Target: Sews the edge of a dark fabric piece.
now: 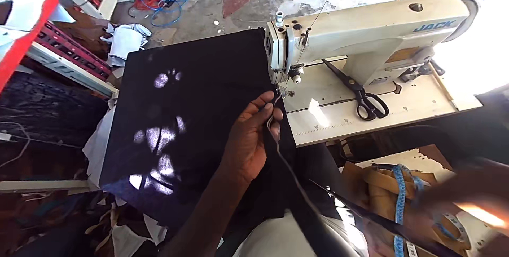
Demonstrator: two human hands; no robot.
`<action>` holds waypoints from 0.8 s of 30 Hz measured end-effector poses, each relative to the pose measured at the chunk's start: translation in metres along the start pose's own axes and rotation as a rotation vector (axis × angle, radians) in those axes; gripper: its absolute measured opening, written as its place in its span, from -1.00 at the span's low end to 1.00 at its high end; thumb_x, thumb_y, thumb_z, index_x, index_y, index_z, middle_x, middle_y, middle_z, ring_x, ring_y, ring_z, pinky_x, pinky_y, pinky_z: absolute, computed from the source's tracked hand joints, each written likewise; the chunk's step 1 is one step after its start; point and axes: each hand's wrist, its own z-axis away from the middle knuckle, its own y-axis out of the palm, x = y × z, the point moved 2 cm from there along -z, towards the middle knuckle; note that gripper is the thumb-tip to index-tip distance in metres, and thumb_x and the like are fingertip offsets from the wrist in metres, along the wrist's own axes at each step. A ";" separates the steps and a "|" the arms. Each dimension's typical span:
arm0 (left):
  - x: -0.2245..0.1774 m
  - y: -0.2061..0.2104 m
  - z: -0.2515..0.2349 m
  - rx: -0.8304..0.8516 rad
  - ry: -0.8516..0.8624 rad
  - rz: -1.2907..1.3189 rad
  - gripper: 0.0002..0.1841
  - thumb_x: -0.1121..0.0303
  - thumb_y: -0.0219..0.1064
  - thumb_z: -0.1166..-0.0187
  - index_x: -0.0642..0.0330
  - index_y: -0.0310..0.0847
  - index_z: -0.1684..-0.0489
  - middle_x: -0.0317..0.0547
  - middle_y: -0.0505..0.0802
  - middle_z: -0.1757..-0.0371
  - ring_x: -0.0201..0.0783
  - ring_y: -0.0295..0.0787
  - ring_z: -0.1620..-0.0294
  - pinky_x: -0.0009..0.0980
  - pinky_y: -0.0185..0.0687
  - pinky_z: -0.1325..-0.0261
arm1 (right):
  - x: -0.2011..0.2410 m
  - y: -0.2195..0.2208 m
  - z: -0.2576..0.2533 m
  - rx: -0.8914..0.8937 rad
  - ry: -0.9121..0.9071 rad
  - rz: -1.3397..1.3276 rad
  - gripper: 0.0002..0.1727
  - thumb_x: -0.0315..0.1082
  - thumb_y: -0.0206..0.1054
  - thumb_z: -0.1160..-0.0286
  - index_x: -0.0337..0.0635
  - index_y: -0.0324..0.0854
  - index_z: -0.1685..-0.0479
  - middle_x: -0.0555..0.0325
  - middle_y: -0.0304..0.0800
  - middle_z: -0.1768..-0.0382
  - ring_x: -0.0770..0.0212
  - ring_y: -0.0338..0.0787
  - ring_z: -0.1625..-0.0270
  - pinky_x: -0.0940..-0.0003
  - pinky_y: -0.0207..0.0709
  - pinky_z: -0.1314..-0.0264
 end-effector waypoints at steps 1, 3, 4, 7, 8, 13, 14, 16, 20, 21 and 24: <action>0.002 -0.004 0.009 0.013 -0.026 -0.043 -0.68 0.35 0.09 -0.84 0.03 0.52 -0.47 -0.19 0.73 0.26 -0.49 0.55 0.58 -0.67 0.47 0.57 | -0.035 0.014 -0.031 -0.072 0.174 -0.095 -0.46 0.16 0.02 -0.78 0.03 0.81 0.23 0.36 0.85 0.36 0.53 0.78 0.33 0.61 0.67 0.28; 0.006 -0.010 0.026 0.027 -0.060 -0.108 -0.63 0.35 0.08 -0.84 0.02 0.49 -0.55 -0.14 0.73 0.28 -0.49 0.49 0.64 -0.67 0.43 0.62 | -0.125 0.054 -0.081 -0.119 0.415 -0.264 -0.45 0.07 0.01 -0.83 -0.20 0.75 -0.10 0.05 0.92 0.09 0.17 0.92 0.14 0.21 0.85 0.16; 0.008 -0.013 0.033 0.031 -0.065 -0.140 -0.62 0.34 0.07 -0.84 -0.02 0.49 -0.57 -0.12 0.73 0.29 -0.49 0.47 0.67 -0.68 0.41 0.65 | -0.167 0.074 -0.096 -0.129 0.480 -0.321 -0.52 0.00 0.16 -0.79 -0.22 0.65 -0.30 0.00 0.88 -0.07 0.08 0.90 -0.01 0.08 0.82 -0.02; 0.010 -0.022 0.044 0.026 -0.083 -0.159 -0.59 0.37 0.06 -0.84 0.00 0.46 -0.62 -0.05 0.74 0.29 -0.45 0.50 0.65 -0.64 0.44 0.63 | -0.236 0.121 -0.117 -0.205 0.462 -0.657 -0.56 -0.17 0.41 -0.60 -0.10 0.56 -0.39 0.12 0.82 -0.10 0.23 0.80 -0.09 0.19 0.69 -0.20; 0.011 -0.024 0.046 0.024 -0.087 -0.158 -0.59 0.37 0.05 -0.84 0.01 0.45 -0.62 -0.04 0.74 0.29 -0.44 0.51 0.64 -0.63 0.46 0.61 | -0.243 0.130 -0.119 -0.226 0.432 -0.814 -0.65 -0.19 0.37 -0.62 -0.08 0.61 -0.30 0.12 0.84 -0.03 0.26 0.81 -0.02 0.24 0.71 -0.14; 0.026 -0.029 0.050 0.045 -0.120 -0.152 -0.58 0.35 0.04 -0.85 0.03 0.43 -0.64 0.01 0.76 0.29 -0.40 0.54 0.62 -0.60 0.49 0.58 | -0.220 0.144 -0.107 -0.172 0.361 -1.125 -0.82 -0.16 0.47 -0.47 0.01 0.75 0.08 0.13 0.87 0.21 0.32 0.85 0.19 0.31 0.75 0.10; 0.030 -0.028 0.051 0.051 -0.127 -0.166 -0.58 0.35 0.03 -0.86 0.02 0.42 -0.65 0.02 0.76 0.29 -0.39 0.56 0.61 -0.59 0.51 0.58 | -0.211 0.144 -0.104 -0.191 0.354 -1.119 -0.83 -0.20 0.51 -0.45 -0.02 0.76 0.11 0.10 0.86 0.22 0.30 0.85 0.19 0.29 0.76 0.07; 0.042 -0.028 0.052 0.067 -0.143 -0.209 -0.56 0.35 0.03 -0.86 -0.01 0.37 -0.69 0.02 0.76 0.30 -0.36 0.59 0.60 -0.56 0.56 0.55 | -0.196 0.142 -0.098 -0.248 0.314 -1.052 -0.86 -0.26 0.52 -0.45 -0.08 0.76 0.15 0.09 0.84 0.28 0.35 0.81 0.26 0.37 0.74 0.13; 0.078 -0.039 0.059 0.070 -0.214 -0.259 -0.48 0.36 0.07 -0.83 -0.07 0.20 -0.79 0.08 0.76 0.30 -0.28 0.63 0.57 -0.48 0.61 0.49 | -0.193 0.137 -0.089 -0.384 0.350 -0.695 -0.89 -0.38 0.48 -0.48 -0.20 0.68 0.24 0.10 0.72 0.52 0.42 0.56 0.59 0.53 0.46 0.54; 0.089 -0.043 0.059 0.076 -0.237 -0.289 -0.45 0.37 0.09 -0.82 -0.08 0.15 -0.82 0.11 0.78 0.29 -0.26 0.65 0.55 -0.46 0.62 0.47 | -0.198 0.137 -0.087 -0.405 0.383 -0.620 -0.88 -0.38 0.49 -0.49 -0.22 0.67 0.24 0.10 0.69 0.57 0.39 0.53 0.65 0.51 0.45 0.61; 0.115 -0.053 0.056 0.076 -0.314 -0.413 -0.39 0.35 0.14 -0.81 -0.14 0.07 -0.85 0.13 0.83 0.23 -0.17 0.73 0.43 -0.41 0.64 0.38 | -0.211 0.136 -0.082 -0.409 0.461 -0.556 -0.84 -0.34 0.48 -0.53 -0.24 0.67 0.17 0.05 0.68 0.58 0.31 0.53 0.69 0.43 0.49 0.63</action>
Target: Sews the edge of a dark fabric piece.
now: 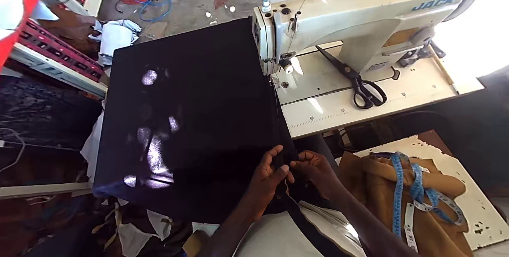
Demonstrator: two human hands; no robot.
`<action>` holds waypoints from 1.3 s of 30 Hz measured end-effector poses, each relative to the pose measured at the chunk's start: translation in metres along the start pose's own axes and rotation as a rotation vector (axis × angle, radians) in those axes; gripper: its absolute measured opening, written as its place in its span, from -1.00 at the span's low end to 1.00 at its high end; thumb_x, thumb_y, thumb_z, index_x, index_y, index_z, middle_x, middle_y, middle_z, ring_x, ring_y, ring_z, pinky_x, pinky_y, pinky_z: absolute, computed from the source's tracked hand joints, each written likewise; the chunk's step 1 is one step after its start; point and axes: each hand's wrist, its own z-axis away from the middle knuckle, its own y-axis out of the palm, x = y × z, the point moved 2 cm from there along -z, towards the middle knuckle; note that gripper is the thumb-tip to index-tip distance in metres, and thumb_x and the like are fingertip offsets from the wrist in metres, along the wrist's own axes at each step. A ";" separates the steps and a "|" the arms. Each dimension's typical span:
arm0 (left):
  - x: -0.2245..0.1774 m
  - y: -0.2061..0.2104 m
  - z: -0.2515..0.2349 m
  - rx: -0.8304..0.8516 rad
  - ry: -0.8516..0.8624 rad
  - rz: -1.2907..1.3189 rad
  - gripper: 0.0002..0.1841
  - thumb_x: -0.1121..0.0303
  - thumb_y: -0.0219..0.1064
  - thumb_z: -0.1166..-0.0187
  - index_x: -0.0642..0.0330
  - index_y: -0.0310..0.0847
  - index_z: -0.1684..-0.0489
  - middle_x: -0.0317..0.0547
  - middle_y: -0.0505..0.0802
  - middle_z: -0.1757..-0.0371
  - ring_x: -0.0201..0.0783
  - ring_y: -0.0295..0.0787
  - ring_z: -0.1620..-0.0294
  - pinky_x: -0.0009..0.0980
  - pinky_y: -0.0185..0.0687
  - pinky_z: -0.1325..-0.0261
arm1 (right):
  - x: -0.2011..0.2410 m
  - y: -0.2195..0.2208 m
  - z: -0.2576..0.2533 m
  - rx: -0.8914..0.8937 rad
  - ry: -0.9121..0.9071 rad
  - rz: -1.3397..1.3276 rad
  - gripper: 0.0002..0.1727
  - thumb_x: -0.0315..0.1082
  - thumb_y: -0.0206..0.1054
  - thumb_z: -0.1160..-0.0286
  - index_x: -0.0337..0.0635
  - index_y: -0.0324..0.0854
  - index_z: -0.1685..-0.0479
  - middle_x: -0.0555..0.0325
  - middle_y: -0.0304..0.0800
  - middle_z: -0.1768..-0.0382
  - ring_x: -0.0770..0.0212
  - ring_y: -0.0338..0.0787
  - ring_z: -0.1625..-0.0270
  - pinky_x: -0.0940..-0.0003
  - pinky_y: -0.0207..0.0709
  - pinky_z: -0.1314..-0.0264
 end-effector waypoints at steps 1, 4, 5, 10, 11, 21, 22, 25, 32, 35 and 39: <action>0.005 0.001 -0.003 0.007 -0.021 -0.025 -0.39 0.33 0.15 -0.82 -0.15 0.06 -0.85 0.12 0.84 0.21 -0.16 0.75 0.40 -0.41 0.64 0.37 | -0.002 -0.002 0.000 0.003 0.006 0.000 -0.84 -0.34 0.48 -0.54 -0.25 0.68 0.14 0.04 0.70 0.56 0.31 0.54 0.68 0.43 0.49 0.63; 0.012 0.009 -0.007 0.055 -0.031 -0.064 -0.47 0.32 0.14 -0.82 -0.07 0.14 -0.76 0.08 0.85 0.20 -0.19 0.77 0.36 -0.44 0.63 0.36 | -0.002 -0.007 -0.002 0.027 -0.041 0.022 -0.87 -0.33 0.45 -0.57 -0.21 0.73 0.13 0.05 0.76 0.42 0.29 0.60 0.53 0.42 0.50 0.50; 0.013 0.012 -0.007 0.069 -0.026 -0.065 -0.54 0.33 0.14 -0.82 -0.01 0.22 -0.66 0.05 0.85 0.21 -0.21 0.76 0.36 -0.46 0.60 0.37 | -0.003 -0.009 -0.002 0.040 -0.058 0.020 -0.88 -0.33 0.43 -0.58 -0.20 0.74 0.13 0.06 0.75 0.39 0.29 0.61 0.47 0.41 0.49 0.45; 0.011 0.021 -0.010 0.138 -0.046 0.016 -0.83 0.38 0.15 -0.80 0.12 0.39 -0.23 0.02 0.83 0.25 -0.29 0.73 0.40 -0.52 0.55 0.39 | -0.002 -0.011 -0.007 0.062 0.005 -0.071 -0.68 -0.11 0.23 -0.76 -0.06 0.69 -0.24 0.13 0.74 0.27 0.32 0.64 0.38 0.42 0.56 0.34; 0.011 0.022 -0.012 0.149 -0.053 0.029 -0.84 0.38 0.15 -0.81 0.13 0.40 -0.21 0.04 0.83 0.25 -0.28 0.73 0.39 -0.52 0.55 0.39 | -0.001 -0.009 -0.009 0.061 0.017 -0.094 -0.66 -0.07 0.21 -0.78 -0.05 0.70 -0.25 0.15 0.71 0.31 0.34 0.61 0.42 0.43 0.55 0.37; 0.026 0.014 -0.018 0.249 -0.121 -0.056 -0.84 0.40 0.11 -0.83 0.18 0.38 -0.22 0.09 0.86 0.14 -0.24 0.80 0.37 -0.46 0.69 0.27 | 0.004 0.000 -0.012 0.040 0.022 -0.223 -0.64 -0.05 0.19 -0.78 -0.12 0.73 0.15 0.12 0.69 0.43 0.32 0.64 0.46 0.39 0.60 0.38; 0.026 0.014 -0.019 0.253 -0.118 -0.068 -0.84 0.40 0.11 -0.82 0.17 0.38 -0.22 0.07 0.86 0.14 -0.24 0.80 0.37 -0.46 0.69 0.26 | 0.005 -0.001 -0.012 0.053 0.021 -0.221 -0.61 -0.01 0.18 -0.78 -0.12 0.73 0.17 0.13 0.69 0.44 0.33 0.64 0.46 0.39 0.60 0.38; 0.024 0.019 -0.022 0.271 -0.112 -0.076 -0.85 0.40 0.14 -0.81 0.17 0.40 -0.18 0.06 0.85 0.16 -0.26 0.77 0.38 -0.46 0.66 0.28 | 0.010 -0.003 -0.010 0.080 -0.003 -0.206 -0.76 -0.19 0.34 -0.67 -0.18 0.77 0.07 0.08 0.74 0.42 0.35 0.63 0.51 0.45 0.57 0.47; 0.024 0.020 -0.024 0.295 -0.107 -0.084 -0.88 0.41 0.15 -0.80 0.18 0.39 -0.14 0.06 0.84 0.18 -0.28 0.77 0.39 -0.47 0.67 0.27 | 0.015 -0.003 -0.012 0.068 0.009 -0.173 -0.84 -0.33 0.40 -0.60 -0.26 0.78 0.09 0.02 0.77 0.44 0.33 0.63 0.55 0.45 0.56 0.51; 0.016 0.014 -0.022 0.315 -0.143 -0.175 -0.80 0.35 0.14 -0.81 0.15 0.41 -0.25 0.02 0.83 0.19 -0.25 0.80 0.38 -0.41 0.74 0.24 | 0.013 -0.003 -0.016 0.028 0.020 -0.165 -0.85 -0.37 0.43 -0.57 -0.31 0.79 0.17 0.03 0.76 0.46 0.33 0.63 0.53 0.44 0.56 0.46; -0.031 -0.036 -0.014 -0.112 0.217 -0.531 -0.70 0.29 0.17 -0.78 0.15 0.57 -0.36 -0.14 0.88 0.21 -0.31 0.77 0.42 -0.40 0.74 0.36 | 0.011 -0.005 -0.018 -0.015 0.042 -0.126 -0.86 -0.36 0.47 -0.54 -0.28 0.81 0.19 0.05 0.82 0.40 0.31 0.69 0.47 0.40 0.61 0.41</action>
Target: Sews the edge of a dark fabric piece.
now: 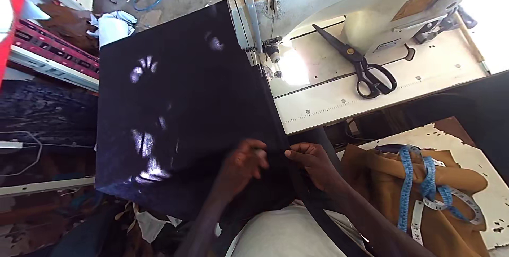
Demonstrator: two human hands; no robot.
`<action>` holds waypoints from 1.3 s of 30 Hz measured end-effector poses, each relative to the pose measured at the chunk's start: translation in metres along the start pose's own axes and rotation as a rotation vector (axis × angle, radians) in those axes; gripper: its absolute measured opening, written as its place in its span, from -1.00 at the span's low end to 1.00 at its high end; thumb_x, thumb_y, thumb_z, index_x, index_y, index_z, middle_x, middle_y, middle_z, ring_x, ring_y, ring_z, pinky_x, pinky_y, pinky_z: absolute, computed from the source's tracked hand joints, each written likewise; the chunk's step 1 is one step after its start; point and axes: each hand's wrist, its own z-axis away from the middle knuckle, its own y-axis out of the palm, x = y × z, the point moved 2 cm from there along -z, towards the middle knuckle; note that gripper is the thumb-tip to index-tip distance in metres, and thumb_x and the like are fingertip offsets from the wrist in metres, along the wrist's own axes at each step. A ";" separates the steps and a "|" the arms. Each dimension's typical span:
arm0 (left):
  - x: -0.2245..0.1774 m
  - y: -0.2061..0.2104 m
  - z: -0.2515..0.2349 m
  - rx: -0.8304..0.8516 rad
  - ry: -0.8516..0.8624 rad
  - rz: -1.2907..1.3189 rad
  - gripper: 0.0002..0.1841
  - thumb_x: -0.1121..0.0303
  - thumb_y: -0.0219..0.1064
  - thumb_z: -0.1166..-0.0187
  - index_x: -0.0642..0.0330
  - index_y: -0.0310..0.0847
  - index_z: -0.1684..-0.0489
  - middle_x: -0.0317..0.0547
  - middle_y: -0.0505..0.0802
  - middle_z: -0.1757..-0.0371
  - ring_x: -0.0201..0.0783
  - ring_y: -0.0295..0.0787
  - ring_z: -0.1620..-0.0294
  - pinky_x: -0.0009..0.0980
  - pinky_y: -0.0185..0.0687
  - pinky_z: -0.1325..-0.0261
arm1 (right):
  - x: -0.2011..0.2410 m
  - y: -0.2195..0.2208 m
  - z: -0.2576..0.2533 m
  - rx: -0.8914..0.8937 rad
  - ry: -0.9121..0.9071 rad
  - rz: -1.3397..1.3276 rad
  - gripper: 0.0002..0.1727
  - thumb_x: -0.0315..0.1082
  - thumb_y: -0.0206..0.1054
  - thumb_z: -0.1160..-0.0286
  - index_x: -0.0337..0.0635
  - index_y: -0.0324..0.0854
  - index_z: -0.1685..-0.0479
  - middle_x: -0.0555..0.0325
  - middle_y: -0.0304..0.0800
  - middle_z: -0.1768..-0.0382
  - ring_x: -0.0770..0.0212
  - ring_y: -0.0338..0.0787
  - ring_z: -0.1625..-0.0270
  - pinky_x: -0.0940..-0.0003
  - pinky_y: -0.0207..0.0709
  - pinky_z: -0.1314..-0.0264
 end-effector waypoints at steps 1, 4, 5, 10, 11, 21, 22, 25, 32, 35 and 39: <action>0.004 -0.030 -0.004 -0.193 0.079 -0.159 -0.69 0.27 0.20 -0.77 0.17 0.58 -0.36 -0.13 0.88 0.13 -0.28 0.82 0.30 -0.33 0.79 0.25 | 0.000 0.000 0.000 -0.005 -0.002 0.011 -0.86 -0.36 0.47 -0.54 -0.28 0.81 0.20 0.06 0.81 0.41 0.31 0.68 0.47 0.40 0.60 0.42; 0.034 -0.137 -0.002 -0.579 0.070 -0.689 -0.39 -0.05 0.16 -0.75 0.17 0.41 -0.63 0.06 0.68 -0.50 0.01 0.63 -0.48 0.10 0.53 -0.50 | 0.000 0.000 0.002 -0.006 -0.024 0.067 -0.84 -0.29 0.49 -0.53 -0.22 0.81 0.21 0.06 0.77 0.44 0.30 0.61 0.52 0.41 0.49 0.51; 0.047 -0.170 0.003 -0.632 -0.004 -0.827 -0.26 -0.18 0.08 -0.74 0.18 0.30 -0.74 0.16 0.49 -0.69 0.21 0.37 -0.70 0.31 0.21 -0.67 | 0.000 -0.001 0.001 -0.005 -0.027 0.081 -0.84 -0.28 0.49 -0.53 -0.21 0.81 0.21 0.06 0.77 0.44 0.29 0.61 0.51 0.40 0.50 0.50; 0.105 -0.256 0.015 -0.706 -0.409 -1.010 -0.06 -0.46 -0.30 -0.66 0.00 -0.03 -0.93 0.16 0.00 -0.93 0.40 -0.29 -0.90 0.59 -0.45 -0.69 | 0.000 -0.001 0.000 -0.022 -0.004 0.127 -0.83 -0.28 0.49 -0.53 -0.23 0.80 0.23 0.06 0.76 0.44 0.27 0.61 0.52 0.38 0.49 0.51; 0.109 -0.261 0.014 -0.717 -0.407 -1.004 -0.05 -0.48 -0.32 -0.64 -0.02 -0.03 -0.93 0.14 0.00 -0.93 0.37 -0.29 -0.91 0.56 -0.46 -0.70 | -0.001 0.001 0.000 -0.023 0.002 0.132 -0.83 -0.28 0.50 -0.53 -0.23 0.80 0.22 0.05 0.76 0.43 0.26 0.61 0.51 0.37 0.51 0.49; 0.065 -0.194 0.000 -0.739 0.047 -0.845 -0.37 -0.06 0.17 -0.75 0.26 0.48 -0.60 0.22 0.62 -0.56 0.17 0.50 -0.59 0.19 0.32 -0.63 | -0.002 0.007 0.003 -0.059 -0.014 0.215 -0.84 -0.26 0.52 -0.51 -0.18 0.77 0.22 0.09 0.70 0.50 0.30 0.50 0.62 0.44 0.37 0.61; 0.047 -0.158 -0.004 -0.692 0.097 -0.722 -0.48 0.06 0.20 -0.77 0.26 0.53 -0.51 0.18 0.75 -0.34 0.06 0.74 -0.29 0.10 0.64 -0.36 | -0.001 0.007 0.004 -0.055 -0.013 0.214 -0.84 -0.26 0.52 -0.50 -0.18 0.77 0.22 0.09 0.71 0.49 0.29 0.52 0.60 0.43 0.39 0.59; 0.008 -0.046 -0.013 -0.391 0.056 -0.370 -0.70 0.17 0.29 -0.73 0.19 0.65 -0.19 -0.07 0.89 0.15 -0.17 0.88 0.31 -0.12 0.87 0.26 | 0.001 0.010 0.005 -0.041 -0.006 0.175 -0.83 -0.28 0.52 -0.50 -0.20 0.76 0.21 0.08 0.73 0.45 0.29 0.55 0.57 0.43 0.45 0.54; 0.007 0.048 -0.028 -0.163 -0.083 -0.187 -0.71 0.21 0.49 -0.58 0.10 0.52 -0.04 -0.20 0.78 0.49 -0.26 0.70 0.66 -0.33 0.71 0.61 | -0.002 0.010 0.006 -0.055 -0.010 0.121 -0.86 -0.32 0.52 -0.50 -0.22 0.80 0.22 0.08 0.75 0.45 0.31 0.55 0.56 0.44 0.44 0.53; 0.015 0.049 -0.028 -0.181 -0.179 0.078 -0.67 0.33 0.51 -0.56 0.16 0.49 -0.13 -0.06 0.77 0.47 -0.24 0.63 0.67 -0.44 0.54 0.66 | -0.003 0.010 0.006 -0.036 -0.017 0.068 -0.85 -0.32 0.49 -0.52 -0.24 0.80 0.19 0.07 0.77 0.42 0.32 0.59 0.52 0.45 0.47 0.48; 0.019 0.056 -0.025 -0.237 -0.212 0.268 -0.72 0.40 0.47 -0.58 0.14 0.49 -0.12 -0.03 0.75 0.44 -0.31 0.57 0.69 -0.53 0.45 0.69 | -0.007 0.010 0.006 -0.017 -0.025 0.020 -0.85 -0.30 0.43 -0.59 -0.20 0.82 0.16 0.09 0.76 0.41 0.33 0.58 0.52 0.47 0.46 0.50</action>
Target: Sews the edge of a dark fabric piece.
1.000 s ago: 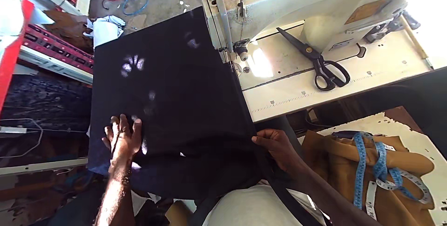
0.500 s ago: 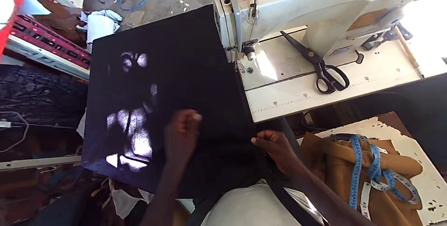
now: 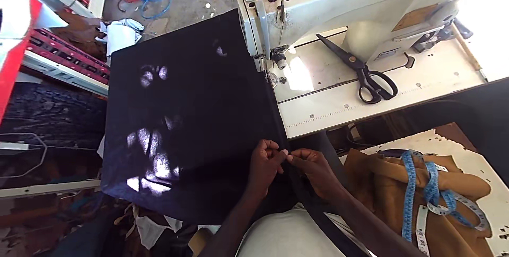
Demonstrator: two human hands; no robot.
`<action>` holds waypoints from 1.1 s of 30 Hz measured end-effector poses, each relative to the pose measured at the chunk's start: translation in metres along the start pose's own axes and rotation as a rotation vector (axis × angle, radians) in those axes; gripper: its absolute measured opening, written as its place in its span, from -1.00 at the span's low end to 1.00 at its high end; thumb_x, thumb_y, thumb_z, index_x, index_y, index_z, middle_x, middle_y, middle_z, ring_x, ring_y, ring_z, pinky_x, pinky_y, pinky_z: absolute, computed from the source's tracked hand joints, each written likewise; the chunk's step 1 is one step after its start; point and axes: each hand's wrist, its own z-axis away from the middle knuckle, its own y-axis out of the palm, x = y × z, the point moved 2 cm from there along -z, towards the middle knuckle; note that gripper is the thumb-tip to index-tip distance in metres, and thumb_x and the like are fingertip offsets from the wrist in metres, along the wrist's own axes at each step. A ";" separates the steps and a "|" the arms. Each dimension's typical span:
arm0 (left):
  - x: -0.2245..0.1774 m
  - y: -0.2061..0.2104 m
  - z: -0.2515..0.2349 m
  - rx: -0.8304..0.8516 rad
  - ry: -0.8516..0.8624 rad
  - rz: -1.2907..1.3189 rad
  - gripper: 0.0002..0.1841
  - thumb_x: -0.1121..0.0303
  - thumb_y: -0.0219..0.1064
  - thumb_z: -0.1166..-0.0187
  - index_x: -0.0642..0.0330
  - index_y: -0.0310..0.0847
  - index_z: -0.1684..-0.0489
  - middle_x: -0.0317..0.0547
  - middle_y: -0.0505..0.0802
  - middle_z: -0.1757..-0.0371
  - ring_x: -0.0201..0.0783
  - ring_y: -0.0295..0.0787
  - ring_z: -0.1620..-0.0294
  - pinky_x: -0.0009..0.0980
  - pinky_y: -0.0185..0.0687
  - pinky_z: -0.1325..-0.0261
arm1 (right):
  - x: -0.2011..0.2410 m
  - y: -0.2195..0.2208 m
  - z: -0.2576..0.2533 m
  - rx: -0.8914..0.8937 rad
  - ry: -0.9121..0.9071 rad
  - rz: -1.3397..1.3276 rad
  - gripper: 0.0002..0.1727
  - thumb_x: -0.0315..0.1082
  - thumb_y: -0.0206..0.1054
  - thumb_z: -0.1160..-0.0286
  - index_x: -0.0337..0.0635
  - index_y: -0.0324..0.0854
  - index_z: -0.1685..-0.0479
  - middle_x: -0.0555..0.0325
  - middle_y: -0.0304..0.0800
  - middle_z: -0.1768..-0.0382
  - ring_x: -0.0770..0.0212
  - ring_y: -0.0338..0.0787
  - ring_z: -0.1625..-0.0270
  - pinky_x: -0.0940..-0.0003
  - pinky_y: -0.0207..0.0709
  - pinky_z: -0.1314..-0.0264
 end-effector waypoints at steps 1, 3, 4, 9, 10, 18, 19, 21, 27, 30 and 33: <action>0.000 0.001 0.001 -0.016 0.008 0.030 -0.74 0.41 0.46 -0.58 0.15 0.50 -0.09 -0.04 0.74 0.44 -0.30 0.56 0.69 -0.53 0.46 0.68 | 0.000 0.000 0.000 0.005 -0.002 -0.014 -0.84 -0.29 0.42 -0.60 -0.19 0.82 0.18 0.10 0.74 0.44 0.34 0.56 0.53 0.47 0.45 0.51; -0.002 0.002 0.004 -0.039 0.031 0.059 -0.77 0.43 0.45 -0.58 0.14 0.52 -0.04 -0.07 0.72 0.46 -0.30 0.56 0.68 -0.52 0.48 0.65 | 0.000 0.000 0.000 0.018 -0.007 -0.052 -0.81 -0.27 0.37 -0.64 -0.19 0.81 0.20 0.12 0.68 0.49 0.35 0.50 0.56 0.48 0.42 0.53; -0.003 0.002 0.006 -0.042 0.038 0.064 -0.78 0.44 0.46 -0.57 0.14 0.52 -0.03 -0.07 0.72 0.46 -0.30 0.56 0.67 -0.52 0.48 0.65 | 0.000 0.000 0.000 0.025 -0.011 -0.061 -0.79 -0.26 0.35 -0.66 -0.19 0.81 0.21 0.13 0.67 0.50 0.36 0.50 0.57 0.48 0.43 0.53; -0.006 0.001 0.006 -0.018 0.045 0.024 -0.79 0.43 0.45 -0.59 0.14 0.53 -0.04 -0.06 0.75 0.43 -0.29 0.57 0.67 -0.51 0.49 0.65 | -0.001 -0.001 0.000 0.035 0.006 -0.090 -0.77 -0.24 0.34 -0.67 -0.19 0.81 0.21 0.13 0.67 0.50 0.36 0.52 0.56 0.47 0.45 0.51; -0.005 0.001 0.005 -0.008 0.047 0.004 -0.79 0.43 0.44 -0.60 0.15 0.54 -0.07 -0.05 0.77 0.42 -0.29 0.58 0.67 -0.52 0.49 0.66 | -0.002 -0.002 0.000 0.035 0.010 -0.091 -0.78 -0.24 0.34 -0.66 -0.19 0.80 0.20 0.13 0.67 0.50 0.36 0.53 0.55 0.47 0.46 0.50; 0.008 0.007 -0.004 -0.047 0.075 -0.204 -0.73 0.37 0.46 -0.60 0.14 0.59 -0.17 -0.11 0.81 0.43 -0.24 0.67 0.67 -0.41 0.63 0.63 | -0.007 -0.010 -0.006 0.012 -0.017 0.081 -0.79 -0.26 0.35 -0.66 -0.20 0.78 0.23 0.14 0.57 0.59 0.34 0.41 0.63 0.46 0.33 0.58; 0.009 0.007 -0.005 -0.054 0.071 -0.211 -0.74 0.37 0.46 -0.60 0.13 0.59 -0.17 -0.12 0.82 0.43 -0.25 0.67 0.67 -0.41 0.64 0.63 | -0.003 -0.012 -0.008 -0.006 -0.091 0.215 -0.79 -0.25 0.34 -0.68 -0.19 0.79 0.21 0.14 0.62 0.57 0.31 0.47 0.63 0.42 0.37 0.58; 0.011 0.008 -0.007 -0.065 0.061 -0.206 -0.74 0.36 0.47 -0.60 0.14 0.59 -0.14 -0.11 0.82 0.41 -0.25 0.68 0.66 -0.40 0.65 0.63 | 0.009 -0.017 -0.012 -0.099 -0.413 0.597 -0.83 -0.25 0.34 -0.67 -0.10 0.80 0.12 0.23 0.77 0.36 0.33 0.70 0.43 0.32 0.65 0.38; 0.012 0.009 -0.008 -0.061 0.045 -0.143 -0.74 0.39 0.47 -0.59 0.17 0.58 -0.13 -0.08 0.83 0.38 -0.24 0.70 0.65 -0.40 0.68 0.61 | 0.032 -0.018 -0.048 0.104 -1.095 1.237 -0.53 -0.49 0.21 -0.51 -0.02 0.70 -0.40 0.13 0.55 -0.62 -0.07 0.35 -0.76 -0.09 0.22 -0.80; 0.009 0.008 -0.009 -0.032 0.007 -0.098 -0.75 0.40 0.47 -0.58 0.19 0.58 -0.11 -0.06 0.82 0.42 -0.23 0.70 0.66 -0.41 0.67 0.60 | 0.013 -0.023 -0.065 0.076 -1.242 1.211 -0.63 -0.46 0.20 -0.63 -0.05 0.76 -0.30 0.16 0.63 -0.56 0.03 0.41 -0.74 -0.02 0.23 -0.79; -0.008 -0.002 -0.011 0.085 -0.033 -0.192 -0.75 0.34 0.41 -0.65 0.19 0.56 -0.14 -0.07 0.83 0.38 -0.25 0.75 0.60 -0.42 0.72 0.53 | 0.009 -0.021 -0.073 0.029 -1.321 1.099 -0.71 -0.47 0.24 -0.60 -0.08 0.85 -0.11 0.14 0.78 -0.39 0.04 0.56 -0.63 0.02 0.36 -0.70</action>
